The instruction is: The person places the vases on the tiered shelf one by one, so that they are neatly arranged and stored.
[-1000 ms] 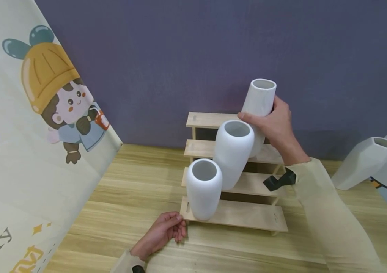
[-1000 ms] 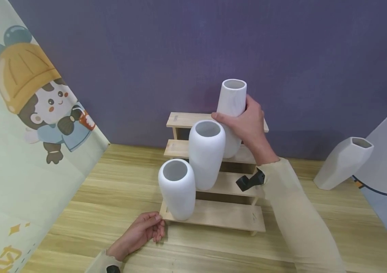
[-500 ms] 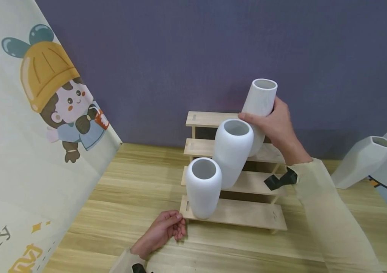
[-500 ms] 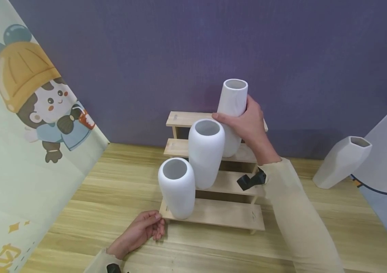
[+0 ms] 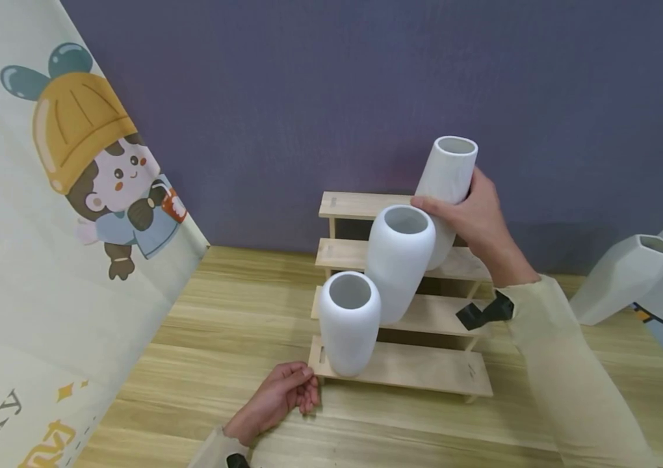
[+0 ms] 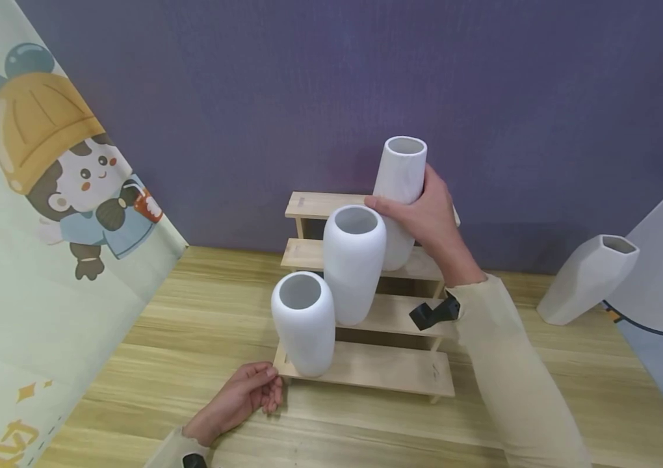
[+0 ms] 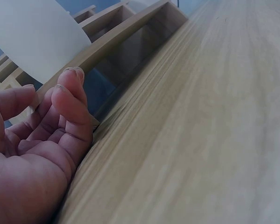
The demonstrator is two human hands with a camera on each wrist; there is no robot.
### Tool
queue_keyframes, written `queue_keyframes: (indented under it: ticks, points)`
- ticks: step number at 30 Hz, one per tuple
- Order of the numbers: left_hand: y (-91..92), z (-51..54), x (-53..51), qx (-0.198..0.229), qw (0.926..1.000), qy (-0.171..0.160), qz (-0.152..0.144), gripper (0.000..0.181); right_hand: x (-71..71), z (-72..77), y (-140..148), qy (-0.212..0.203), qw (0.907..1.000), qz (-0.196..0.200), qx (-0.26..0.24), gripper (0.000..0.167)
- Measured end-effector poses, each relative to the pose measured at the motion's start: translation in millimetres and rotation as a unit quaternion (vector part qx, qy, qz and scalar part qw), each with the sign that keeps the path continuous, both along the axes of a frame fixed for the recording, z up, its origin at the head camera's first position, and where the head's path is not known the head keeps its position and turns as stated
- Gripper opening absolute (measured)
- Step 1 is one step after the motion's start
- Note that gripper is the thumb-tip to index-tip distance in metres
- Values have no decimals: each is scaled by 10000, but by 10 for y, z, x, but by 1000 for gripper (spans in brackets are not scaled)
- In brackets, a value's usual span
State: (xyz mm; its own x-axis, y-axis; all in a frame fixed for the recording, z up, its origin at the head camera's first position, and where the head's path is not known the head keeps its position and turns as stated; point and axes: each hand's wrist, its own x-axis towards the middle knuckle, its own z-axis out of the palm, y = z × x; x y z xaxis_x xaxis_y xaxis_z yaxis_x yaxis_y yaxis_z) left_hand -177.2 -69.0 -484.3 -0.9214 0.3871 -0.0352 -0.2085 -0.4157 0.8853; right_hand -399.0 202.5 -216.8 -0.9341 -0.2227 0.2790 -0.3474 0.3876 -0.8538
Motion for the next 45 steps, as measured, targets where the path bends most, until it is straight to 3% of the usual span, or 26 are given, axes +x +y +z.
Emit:
queue_keyframes:
  ticks: [20, 36, 45]
  points:
    - [-184, -33, 106, -81, 9999, -6, -149, 24, 270, -6, 165, -272, 9994, -108, -165, 79]
    - [-317, -42, 197, -37, 9995, 25, -318, 25, 532, -85, 254, -220, 9994, -239, -124, 66]
    - [-318, -33, 198, -23, 9995, -8, -328, 26, 554, -149, 364, -329, 9990, -315, 27, 69]
